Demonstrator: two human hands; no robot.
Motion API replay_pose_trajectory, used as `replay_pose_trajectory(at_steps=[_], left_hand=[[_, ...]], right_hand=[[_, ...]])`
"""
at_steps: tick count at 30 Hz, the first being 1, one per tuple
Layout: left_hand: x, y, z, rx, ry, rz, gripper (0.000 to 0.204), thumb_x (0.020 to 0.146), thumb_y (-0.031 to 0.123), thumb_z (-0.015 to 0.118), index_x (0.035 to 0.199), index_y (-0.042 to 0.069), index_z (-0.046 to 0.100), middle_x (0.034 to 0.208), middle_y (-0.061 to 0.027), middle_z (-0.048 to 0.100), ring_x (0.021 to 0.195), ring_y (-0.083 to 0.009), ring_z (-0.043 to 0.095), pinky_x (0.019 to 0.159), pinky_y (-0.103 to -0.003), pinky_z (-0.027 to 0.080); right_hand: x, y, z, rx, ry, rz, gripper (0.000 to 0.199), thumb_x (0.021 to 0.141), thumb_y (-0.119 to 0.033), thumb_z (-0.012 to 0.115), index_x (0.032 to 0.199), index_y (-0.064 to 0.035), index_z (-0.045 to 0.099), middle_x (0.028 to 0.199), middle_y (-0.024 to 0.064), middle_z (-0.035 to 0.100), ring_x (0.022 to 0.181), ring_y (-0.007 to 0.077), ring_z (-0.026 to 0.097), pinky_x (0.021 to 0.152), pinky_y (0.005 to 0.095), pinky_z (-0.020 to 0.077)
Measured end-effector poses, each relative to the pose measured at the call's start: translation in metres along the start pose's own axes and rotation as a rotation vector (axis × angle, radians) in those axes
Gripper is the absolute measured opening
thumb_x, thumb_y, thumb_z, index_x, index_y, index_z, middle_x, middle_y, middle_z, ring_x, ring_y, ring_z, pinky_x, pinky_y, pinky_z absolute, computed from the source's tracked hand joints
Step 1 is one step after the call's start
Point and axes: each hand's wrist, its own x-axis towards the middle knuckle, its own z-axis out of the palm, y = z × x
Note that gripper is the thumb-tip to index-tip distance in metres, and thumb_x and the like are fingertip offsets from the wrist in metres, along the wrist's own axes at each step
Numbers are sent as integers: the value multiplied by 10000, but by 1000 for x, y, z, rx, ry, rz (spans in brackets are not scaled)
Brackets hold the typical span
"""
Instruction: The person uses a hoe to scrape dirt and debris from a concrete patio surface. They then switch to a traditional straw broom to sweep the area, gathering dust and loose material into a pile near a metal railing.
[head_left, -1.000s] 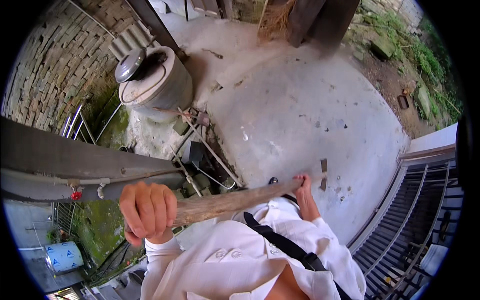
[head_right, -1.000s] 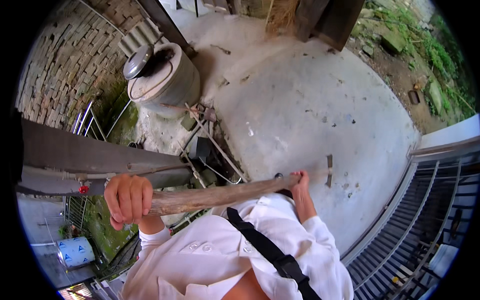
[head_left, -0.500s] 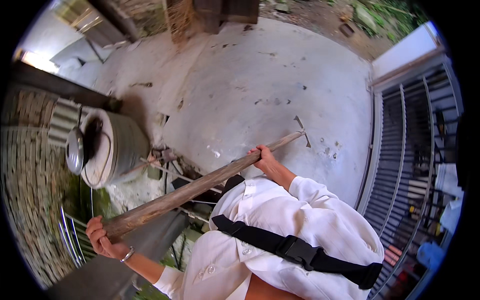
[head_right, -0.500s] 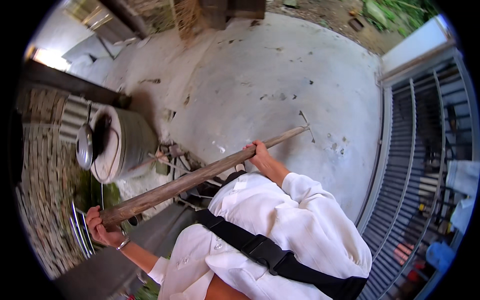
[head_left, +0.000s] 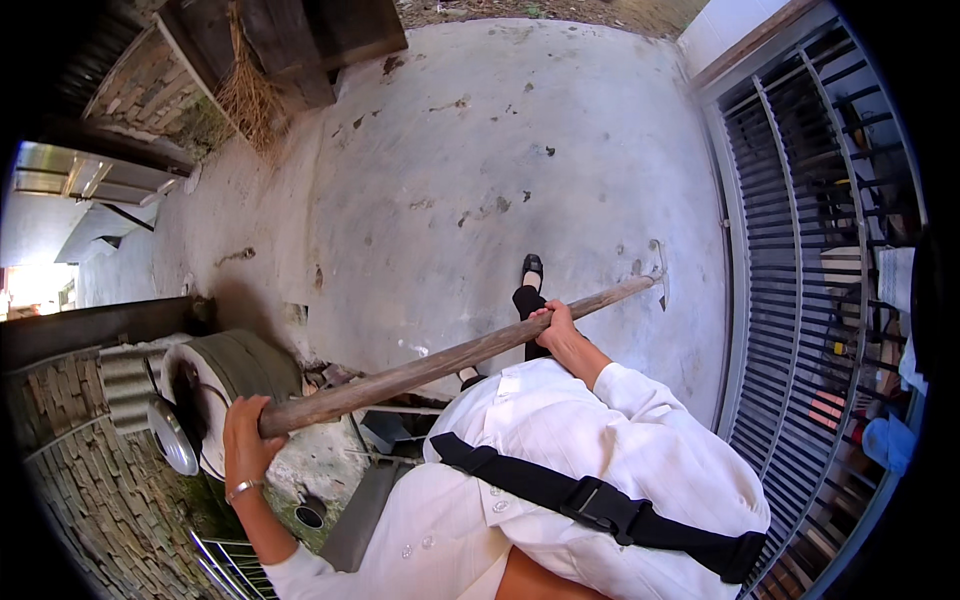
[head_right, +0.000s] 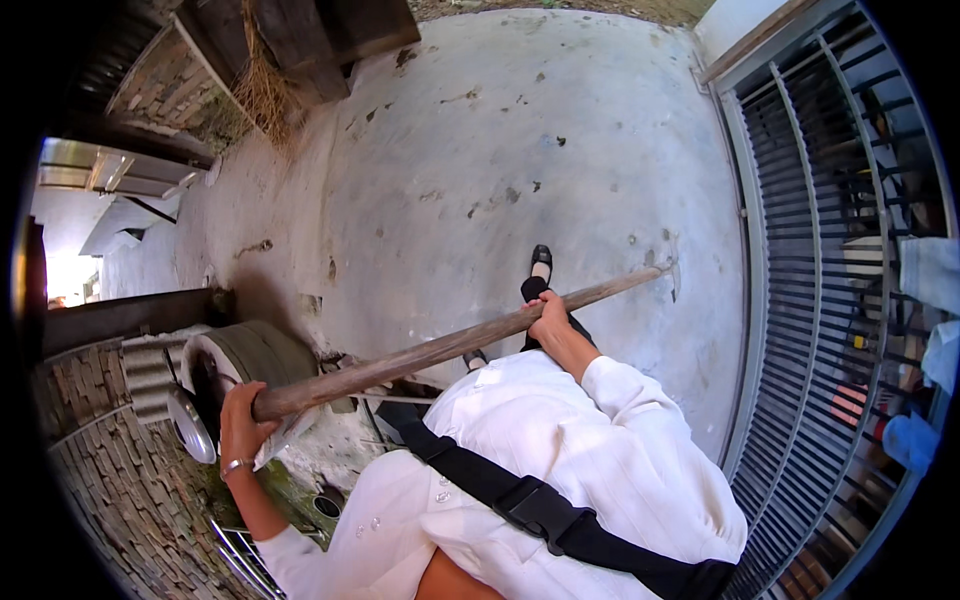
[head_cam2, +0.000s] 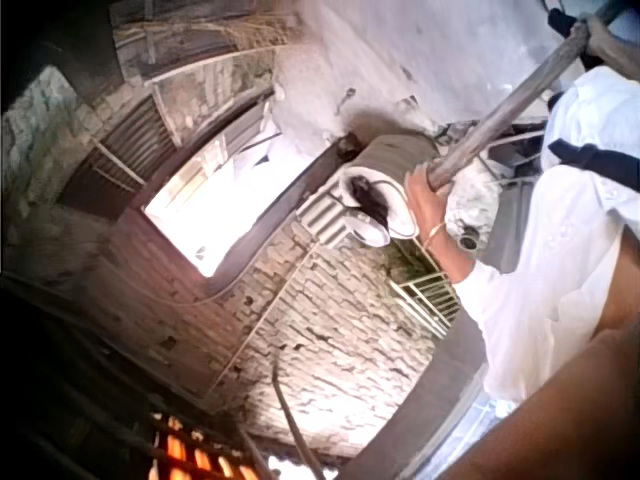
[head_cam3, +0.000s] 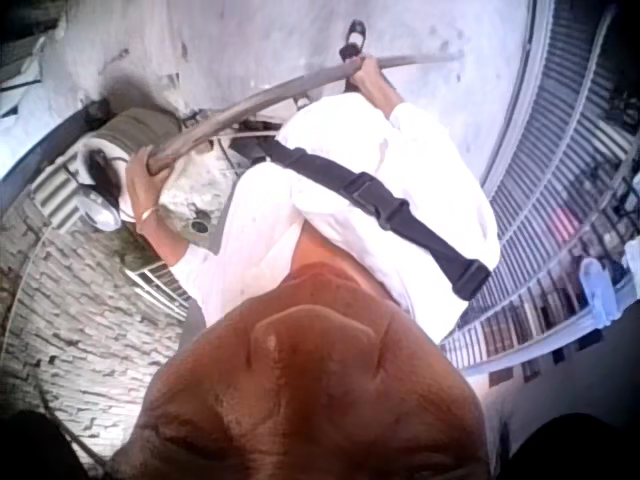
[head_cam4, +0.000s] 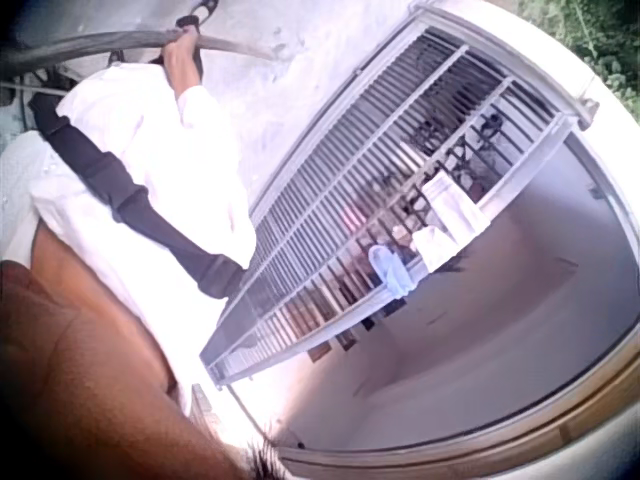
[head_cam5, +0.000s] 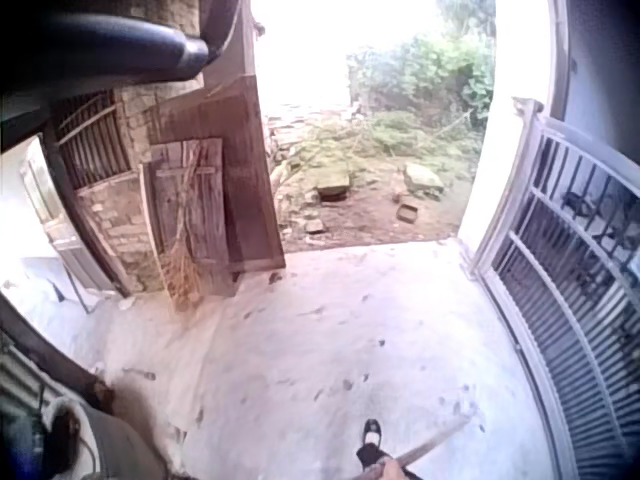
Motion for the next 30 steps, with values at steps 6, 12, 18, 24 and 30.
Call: replay_pose_trajectory(at_steps=[6, 12, 18, 24, 30], left_hand=[[166, 69, -36, 81, -545, -20, 556, 463, 79, 714, 1004, 99, 585, 874, -141, 594, 834, -317, 539, 802, -356, 424], [259, 145, -53, -68, -878, 80, 458, 521, 170, 691, 951, 61, 577, 715, -144, 600, 677, -282, 579, 675, -306, 459], [332, 199, 6, 215, -265, 269, 284, 541, 115, 639, 811, 90, 556, 680, -130, 586, 653, -323, 575, 586, -411, 453], [442, 162, 15, 236, -86, 249, 232, 549, 53, 592, 764, 118, 537, 632, -101, 553, 605, -302, 561, 515, -416, 428], [615, 193, -29, 316, 80, 397, 129, 582, 26, 537, 672, 102, 484, 548, -80, 462, 517, -276, 515, 456, -379, 402]], right_hand=[[-13, -112, 97, 198, -272, 22, 151, 647, -106, 516, 568, -93, 388, 489, 26, 395, 476, 160, 411, 527, 288, 413], [-10, -222, 168, 390, -765, -98, 163, 671, -122, 524, 580, -89, 393, 537, 46, 426, 498, 172, 428, 542, 315, 425], [81, -272, 252, 31, -259, -181, 200, 732, -171, 548, 605, -65, 436, 567, 94, 466, 552, 252, 488, 596, 389, 457], [133, -270, 361, -10, -161, 3, 113, 727, -114, 525, 686, -52, 440, 594, 101, 453, 563, 247, 467, 577, 407, 457], [127, -338, 487, 62, -126, -32, 98, 732, -103, 511, 680, -49, 447, 617, 85, 467, 607, 228, 477, 636, 393, 462]])
